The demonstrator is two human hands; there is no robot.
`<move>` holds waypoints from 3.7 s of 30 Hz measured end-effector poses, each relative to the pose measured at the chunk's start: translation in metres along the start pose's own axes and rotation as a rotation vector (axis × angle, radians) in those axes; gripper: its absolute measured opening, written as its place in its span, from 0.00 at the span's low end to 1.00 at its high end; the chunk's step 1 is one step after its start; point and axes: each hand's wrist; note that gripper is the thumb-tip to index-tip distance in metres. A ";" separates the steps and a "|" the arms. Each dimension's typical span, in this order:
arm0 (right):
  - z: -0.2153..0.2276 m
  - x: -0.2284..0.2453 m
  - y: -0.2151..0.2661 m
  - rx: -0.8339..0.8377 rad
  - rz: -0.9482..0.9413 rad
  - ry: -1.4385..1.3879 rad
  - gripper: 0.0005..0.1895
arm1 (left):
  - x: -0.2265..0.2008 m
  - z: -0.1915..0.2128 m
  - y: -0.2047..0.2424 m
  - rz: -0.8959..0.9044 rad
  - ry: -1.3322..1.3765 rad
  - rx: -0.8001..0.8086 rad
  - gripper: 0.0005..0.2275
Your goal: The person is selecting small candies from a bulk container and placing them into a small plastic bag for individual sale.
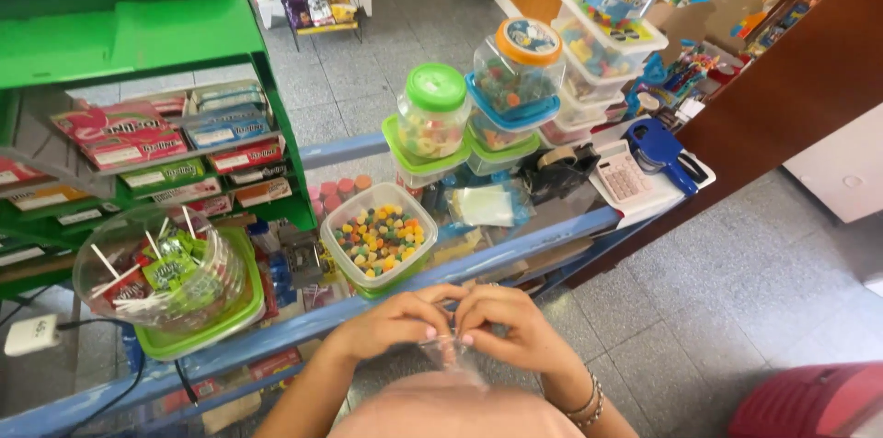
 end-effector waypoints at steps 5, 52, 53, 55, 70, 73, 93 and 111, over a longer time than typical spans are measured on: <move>0.005 -0.002 0.008 0.153 -0.160 -0.363 0.11 | -0.026 -0.016 -0.009 0.110 -0.129 -0.004 0.18; -0.015 -0.017 0.010 0.628 -0.162 -1.264 0.16 | -0.004 -0.021 -0.029 0.045 0.725 0.573 0.17; -0.012 -0.018 0.009 0.637 -0.155 -1.150 0.15 | -0.003 -0.022 -0.030 -0.018 0.753 0.570 0.16; -0.007 -0.021 0.005 0.643 -0.152 -1.040 0.14 | 0.001 -0.025 -0.030 -0.082 0.786 0.564 0.16; -0.018 -0.031 0.009 0.682 -0.038 -1.208 0.13 | -0.007 -0.043 -0.032 -0.222 0.812 0.443 0.16; -0.017 -0.028 0.005 0.834 -0.063 -1.183 0.17 | 0.000 -0.041 -0.028 -0.185 0.826 0.463 0.17; -0.033 0.004 0.010 0.674 -0.137 -0.761 0.19 | -0.002 -0.020 -0.008 -0.039 0.851 0.591 0.13; -0.074 0.030 0.058 -0.136 -0.155 -0.609 0.10 | -0.130 0.031 0.042 -0.450 -0.123 -0.644 0.40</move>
Point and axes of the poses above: each hand's wrist, its own y-axis away from the middle knuckle, its own z-axis out of the back of the hand, x = y × z, and after that the axes turned 9 degrees about -z, right-handed
